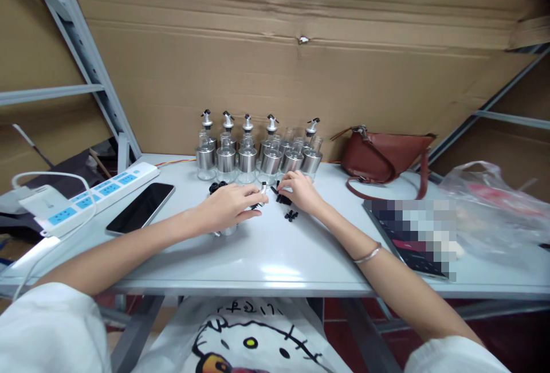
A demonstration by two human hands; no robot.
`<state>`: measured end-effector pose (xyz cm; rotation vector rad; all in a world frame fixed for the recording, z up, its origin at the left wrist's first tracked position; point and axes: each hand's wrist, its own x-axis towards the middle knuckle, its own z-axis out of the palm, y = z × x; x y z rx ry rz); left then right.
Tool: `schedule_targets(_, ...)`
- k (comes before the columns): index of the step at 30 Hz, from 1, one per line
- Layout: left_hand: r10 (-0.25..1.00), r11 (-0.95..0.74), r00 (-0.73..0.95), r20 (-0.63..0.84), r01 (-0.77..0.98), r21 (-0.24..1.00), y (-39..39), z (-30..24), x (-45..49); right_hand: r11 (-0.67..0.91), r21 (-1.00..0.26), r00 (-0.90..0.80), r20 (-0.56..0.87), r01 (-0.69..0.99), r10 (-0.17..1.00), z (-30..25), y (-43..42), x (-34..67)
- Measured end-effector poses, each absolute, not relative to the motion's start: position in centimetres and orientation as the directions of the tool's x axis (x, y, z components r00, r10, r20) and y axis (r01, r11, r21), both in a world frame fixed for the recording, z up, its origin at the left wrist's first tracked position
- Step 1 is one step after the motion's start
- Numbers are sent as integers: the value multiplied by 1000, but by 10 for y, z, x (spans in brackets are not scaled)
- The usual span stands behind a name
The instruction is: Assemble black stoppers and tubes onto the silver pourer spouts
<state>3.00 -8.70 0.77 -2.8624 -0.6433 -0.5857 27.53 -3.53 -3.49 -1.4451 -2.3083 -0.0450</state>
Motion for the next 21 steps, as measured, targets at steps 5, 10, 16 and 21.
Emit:
schedule_targets(5,506,-862,773,383,440,250,-89,11,30,584,-569,-447,378,578,811,-16,-43,282)
schedule_targets(10,695,-663,653,302,420,620,-85,10,31,417,-877,-652,175,237,738,5,-65,278)
schedule_targets(16,699,-641,643,311,373,671,-90,6,34,271,-954,-657,123,128,744,3,-79,262)
schedule_targets(21,681,-649,694,236,422,632,-94,5,34,202,-971,-658,70,127,750,0,-84,255)
